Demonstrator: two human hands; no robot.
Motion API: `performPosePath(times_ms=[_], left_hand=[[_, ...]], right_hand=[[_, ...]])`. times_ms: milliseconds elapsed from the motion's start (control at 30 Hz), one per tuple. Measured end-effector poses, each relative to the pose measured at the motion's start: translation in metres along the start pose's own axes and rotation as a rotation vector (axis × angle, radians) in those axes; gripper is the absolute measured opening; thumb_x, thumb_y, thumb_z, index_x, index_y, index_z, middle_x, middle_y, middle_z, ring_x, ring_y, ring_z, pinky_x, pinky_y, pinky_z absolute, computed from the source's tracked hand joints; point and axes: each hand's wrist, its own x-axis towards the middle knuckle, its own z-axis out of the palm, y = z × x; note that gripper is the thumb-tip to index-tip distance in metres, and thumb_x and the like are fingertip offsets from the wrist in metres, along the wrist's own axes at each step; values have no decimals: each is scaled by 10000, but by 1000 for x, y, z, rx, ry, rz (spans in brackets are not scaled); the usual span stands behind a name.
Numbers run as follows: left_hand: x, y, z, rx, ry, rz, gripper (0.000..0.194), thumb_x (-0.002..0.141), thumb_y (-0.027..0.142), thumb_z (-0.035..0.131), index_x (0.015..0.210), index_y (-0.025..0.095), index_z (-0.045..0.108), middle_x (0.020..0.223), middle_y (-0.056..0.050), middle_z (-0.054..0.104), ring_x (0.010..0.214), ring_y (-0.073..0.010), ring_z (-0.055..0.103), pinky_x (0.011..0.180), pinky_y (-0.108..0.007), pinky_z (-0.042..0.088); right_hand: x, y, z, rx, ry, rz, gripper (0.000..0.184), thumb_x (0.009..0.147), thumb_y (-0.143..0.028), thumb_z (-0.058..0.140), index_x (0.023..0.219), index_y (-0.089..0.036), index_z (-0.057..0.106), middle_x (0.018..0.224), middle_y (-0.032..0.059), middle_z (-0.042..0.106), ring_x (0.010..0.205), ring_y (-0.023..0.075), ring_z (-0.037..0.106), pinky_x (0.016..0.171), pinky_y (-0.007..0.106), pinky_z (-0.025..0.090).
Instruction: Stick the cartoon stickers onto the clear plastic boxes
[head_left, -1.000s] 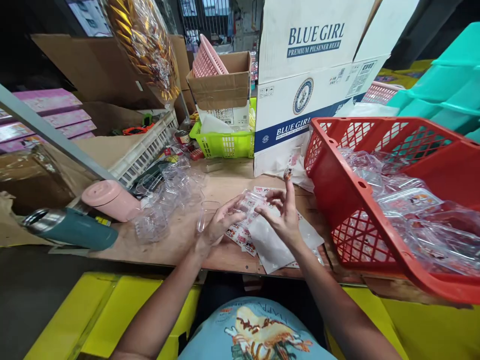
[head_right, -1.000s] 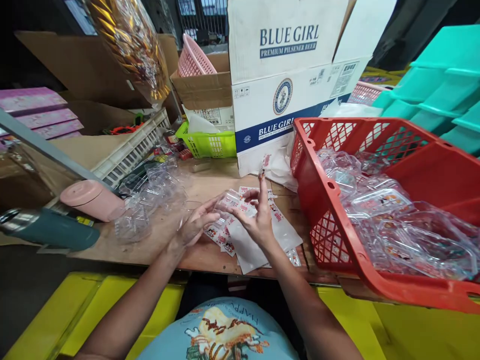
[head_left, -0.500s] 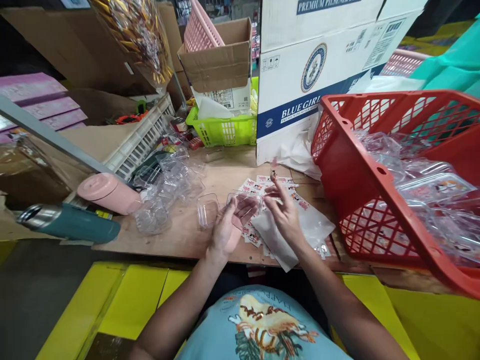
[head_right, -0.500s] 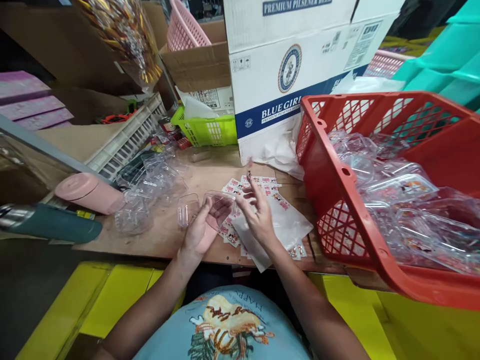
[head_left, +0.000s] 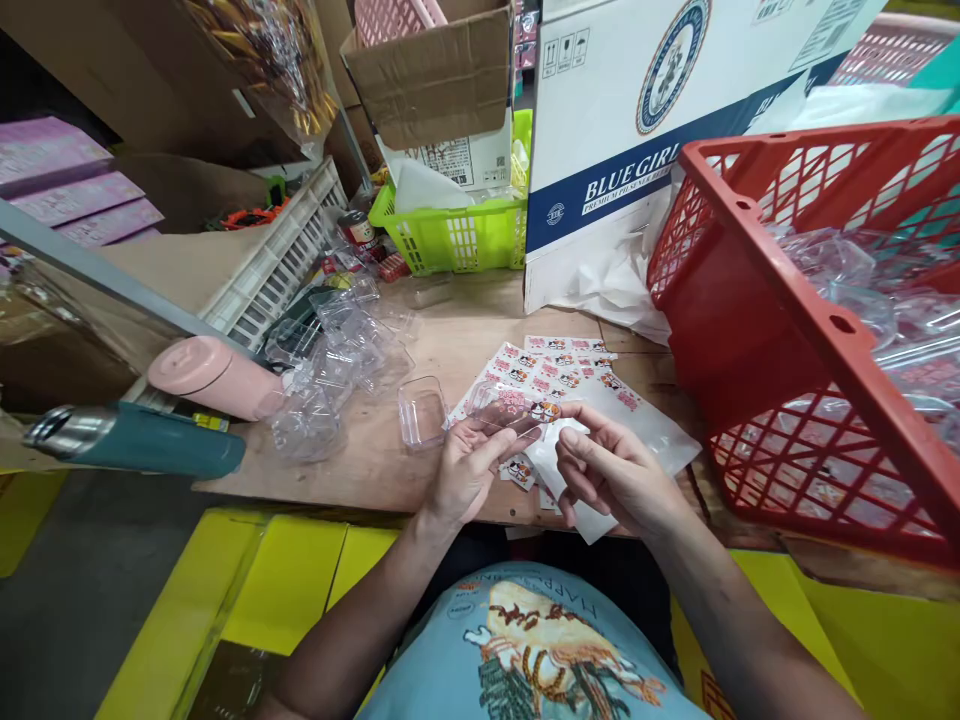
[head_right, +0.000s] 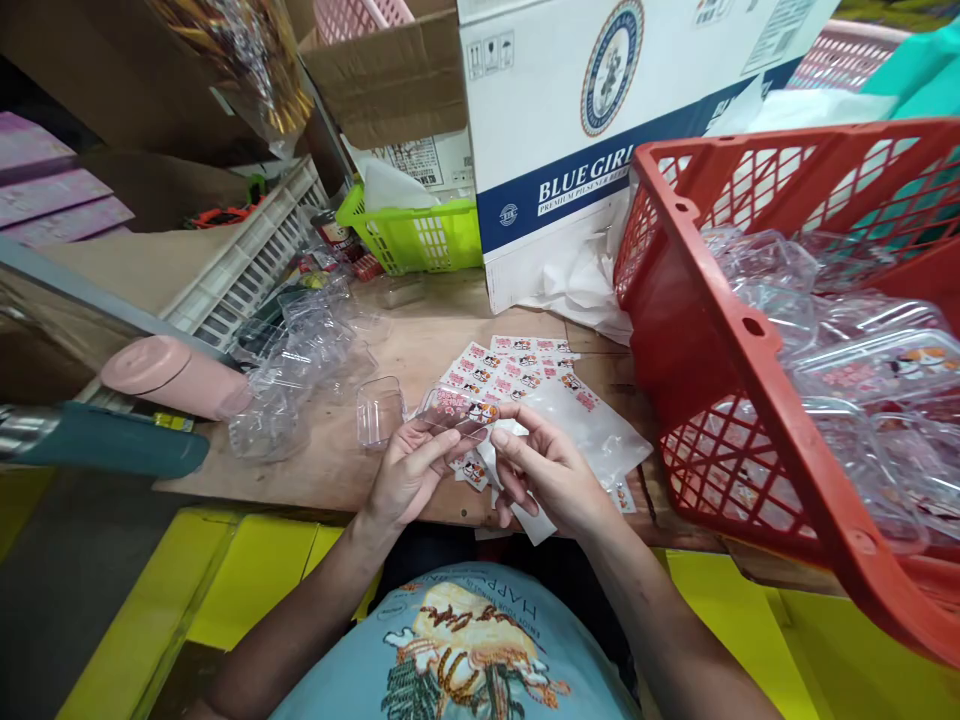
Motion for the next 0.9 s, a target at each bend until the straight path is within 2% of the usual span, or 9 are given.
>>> performPosePath(times_ms=[267, 533, 700, 900], left_hand=[[1, 2, -1, 26, 30, 3, 168, 786, 111, 728, 943, 168, 743, 1017, -56, 773, 984, -211, 723, 990, -390, 534], [2, 0, -1, 36, 31, 25, 165, 789, 122, 722, 938, 183, 754, 1032, -53, 770, 989, -212, 720, 958, -366, 553], [3, 0, -3, 41, 26, 24, 161, 788, 127, 722, 931, 192, 754, 1016, -43, 773, 972, -208, 722, 958, -378, 551], [3, 0, -5, 76, 51, 10, 174, 774, 159, 740, 946, 188, 750, 1039, -58, 767, 1023, -242, 708, 1002, -421, 519]], right_hand=[[4, 17, -1, 65, 0, 26, 299, 939, -368, 598, 1152, -248, 425, 429, -145, 445, 289, 37, 268, 414, 272, 536], [6, 25, -1, 68, 11, 51, 397, 938, -380, 599, 1244, -226, 398, 431, -143, 467, 286, 32, 267, 406, 258, 525], [7, 29, -1, 61, 29, 46, 473, 920, -398, 619, 1291, -222, 385, 435, -146, 464, 291, 39, 273, 402, 264, 531], [7, 29, 2, 46, 48, 42, 475, 901, -421, 640, 1267, -230, 406, 427, -149, 456, 290, 39, 267, 392, 250, 519]])
